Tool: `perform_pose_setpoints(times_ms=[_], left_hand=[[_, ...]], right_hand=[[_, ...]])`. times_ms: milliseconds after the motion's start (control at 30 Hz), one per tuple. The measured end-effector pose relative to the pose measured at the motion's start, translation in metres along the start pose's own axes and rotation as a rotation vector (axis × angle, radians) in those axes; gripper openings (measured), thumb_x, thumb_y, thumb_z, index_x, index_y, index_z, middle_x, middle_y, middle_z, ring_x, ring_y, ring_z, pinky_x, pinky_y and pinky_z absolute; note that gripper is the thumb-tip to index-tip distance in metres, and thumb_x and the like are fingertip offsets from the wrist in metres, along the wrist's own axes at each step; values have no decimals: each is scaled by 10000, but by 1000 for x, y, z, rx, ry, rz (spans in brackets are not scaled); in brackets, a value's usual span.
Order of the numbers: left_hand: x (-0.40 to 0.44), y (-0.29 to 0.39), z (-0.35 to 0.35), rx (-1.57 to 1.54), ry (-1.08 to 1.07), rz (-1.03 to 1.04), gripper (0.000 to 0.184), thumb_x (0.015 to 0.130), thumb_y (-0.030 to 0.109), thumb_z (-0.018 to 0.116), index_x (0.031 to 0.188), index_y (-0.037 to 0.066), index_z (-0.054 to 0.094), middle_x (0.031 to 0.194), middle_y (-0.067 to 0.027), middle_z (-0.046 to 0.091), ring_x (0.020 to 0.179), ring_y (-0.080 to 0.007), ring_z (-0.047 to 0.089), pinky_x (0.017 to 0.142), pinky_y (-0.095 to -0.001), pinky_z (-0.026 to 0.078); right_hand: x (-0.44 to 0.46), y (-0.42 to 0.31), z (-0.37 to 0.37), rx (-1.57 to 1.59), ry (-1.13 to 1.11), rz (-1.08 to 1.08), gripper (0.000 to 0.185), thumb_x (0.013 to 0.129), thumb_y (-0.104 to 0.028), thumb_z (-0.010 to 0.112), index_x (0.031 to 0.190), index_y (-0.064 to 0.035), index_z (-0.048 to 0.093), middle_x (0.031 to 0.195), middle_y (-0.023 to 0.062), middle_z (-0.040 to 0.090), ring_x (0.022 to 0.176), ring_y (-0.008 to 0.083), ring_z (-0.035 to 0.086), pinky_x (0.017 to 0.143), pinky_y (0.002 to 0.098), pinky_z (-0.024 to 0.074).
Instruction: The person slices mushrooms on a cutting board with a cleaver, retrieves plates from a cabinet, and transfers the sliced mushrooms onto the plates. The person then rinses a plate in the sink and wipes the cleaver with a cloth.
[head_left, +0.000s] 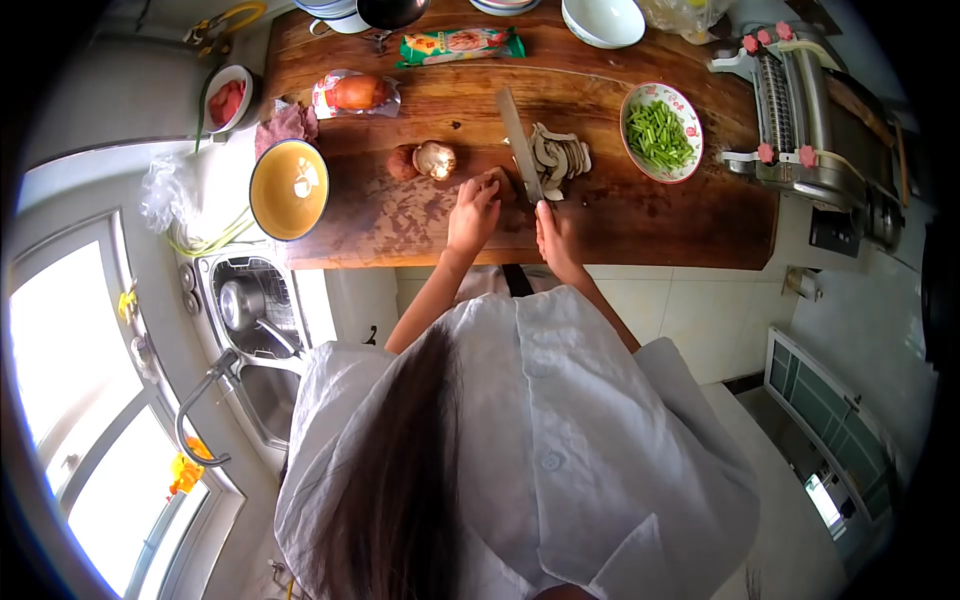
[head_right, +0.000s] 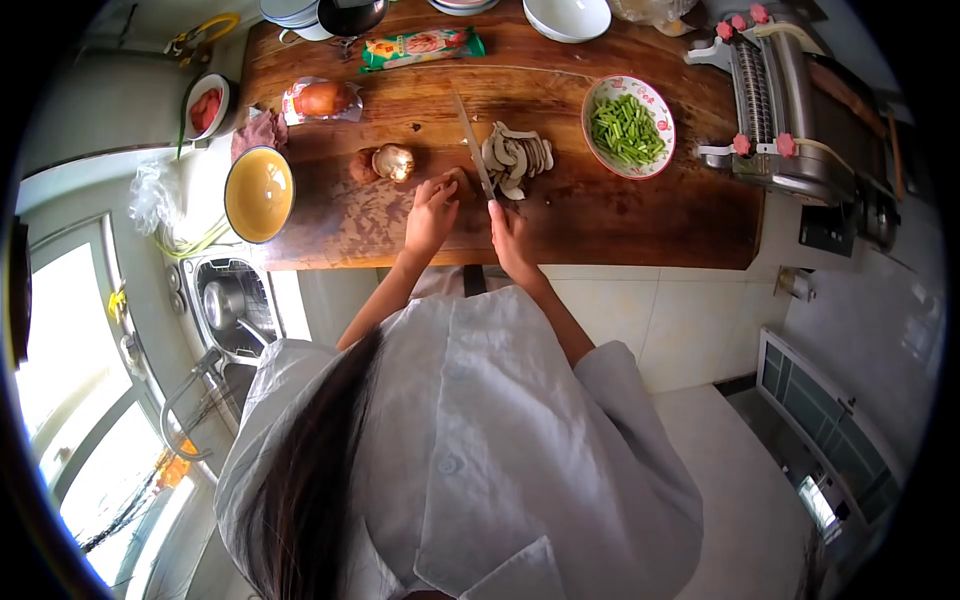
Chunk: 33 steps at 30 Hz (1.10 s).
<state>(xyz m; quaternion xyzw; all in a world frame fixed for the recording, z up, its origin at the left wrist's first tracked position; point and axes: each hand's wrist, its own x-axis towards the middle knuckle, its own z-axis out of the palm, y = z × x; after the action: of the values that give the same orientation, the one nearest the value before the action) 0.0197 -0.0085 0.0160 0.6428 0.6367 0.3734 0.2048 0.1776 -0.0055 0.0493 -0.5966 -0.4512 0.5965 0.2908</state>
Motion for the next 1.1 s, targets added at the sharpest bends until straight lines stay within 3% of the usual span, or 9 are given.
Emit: perform_pose_setpoints(times_ms=[67, 267, 500, 600, 700, 767, 833, 933, 1100], left_hand=[[-2, -1, 0, 24, 6, 4, 283, 673, 12, 633, 953, 20, 595, 973, -98, 562, 853, -294, 522, 749, -347, 447], [-4, -7, 2, 10, 28, 4, 271, 664, 17, 641, 931, 27, 599, 945, -96, 566, 843, -292, 523, 733, -353, 448], [-3, -5, 2, 2, 23, -24, 245, 682, 33, 632, 925, 32, 602, 949, -68, 569, 870, -263, 530, 711, -340, 469], [-2, -5, 3, -39, 26, -48, 262, 654, 15, 652, 911, 20, 606, 945, -97, 579, 846, -289, 531, 744, -346, 449], [-1, -8, 4, -61, 32, -31, 261, 656, 16, 653, 913, 15, 608, 950, -96, 580, 852, -288, 532, 755, -343, 447], [0, -10, 3, -64, 18, -21, 253, 664, 12, 643, 914, 13, 603, 952, -89, 576, 859, -283, 530, 741, -342, 453], [1, -11, 0, -61, 6, -14, 246, 672, 8, 634, 915, 12, 599, 953, -83, 572, 866, -278, 528, 727, -340, 459], [1, -5, -1, -51, 3, -40, 240, 683, 18, 628, 921, 25, 602, 948, -77, 572, 865, -272, 530, 728, -338, 463], [-4, -5, -4, 6, -1, -14, 239, 701, 51, 625, 939, 58, 609, 976, -60, 579, 880, -254, 544, 716, -337, 479]], right_hand=[[-9, -17, -6, 103, -56, 131, 418, 915, -389, 396, 608, -105, 408, 491, -40, 357, 364, 50, 309, 331, 218, 243], [-15, -3, -12, -59, -118, 63, 443, 906, -410, 404, 603, -87, 400, 477, -25, 354, 335, 55, 325, 305, 224, 241], [-19, -17, -10, -46, -109, 136, 461, 897, -422, 420, 583, -86, 398, 437, -19, 349, 318, 63, 321, 303, 226, 243], [-16, -10, -14, -173, -155, 106, 465, 892, -424, 430, 596, -65, 432, 439, 5, 379, 330, 89, 362, 326, 260, 275], [-14, 2, -4, -372, -105, -28, 467, 890, -416, 437, 617, -39, 471, 461, 35, 426, 387, 112, 435, 381, 288, 319], [-8, 19, 12, -511, 209, -449, 466, 890, -412, 438, 641, -22, 498, 499, 51, 470, 455, 119, 481, 433, 300, 346], [-1, 14, 19, -416, 193, -435, 457, 893, -403, 438, 631, -31, 481, 521, 38, 466, 461, 111, 462, 439, 287, 341], [8, 9, 19, -46, -6, 57, 422, 902, -391, 429, 602, -94, 413, 506, -37, 379, 395, 62, 360, 370, 233, 273], [-1, -10, 6, 199, -32, 152, 415, 917, -361, 411, 611, -81, 421, 491, -42, 358, 404, 52, 340, 378, 227, 264]])
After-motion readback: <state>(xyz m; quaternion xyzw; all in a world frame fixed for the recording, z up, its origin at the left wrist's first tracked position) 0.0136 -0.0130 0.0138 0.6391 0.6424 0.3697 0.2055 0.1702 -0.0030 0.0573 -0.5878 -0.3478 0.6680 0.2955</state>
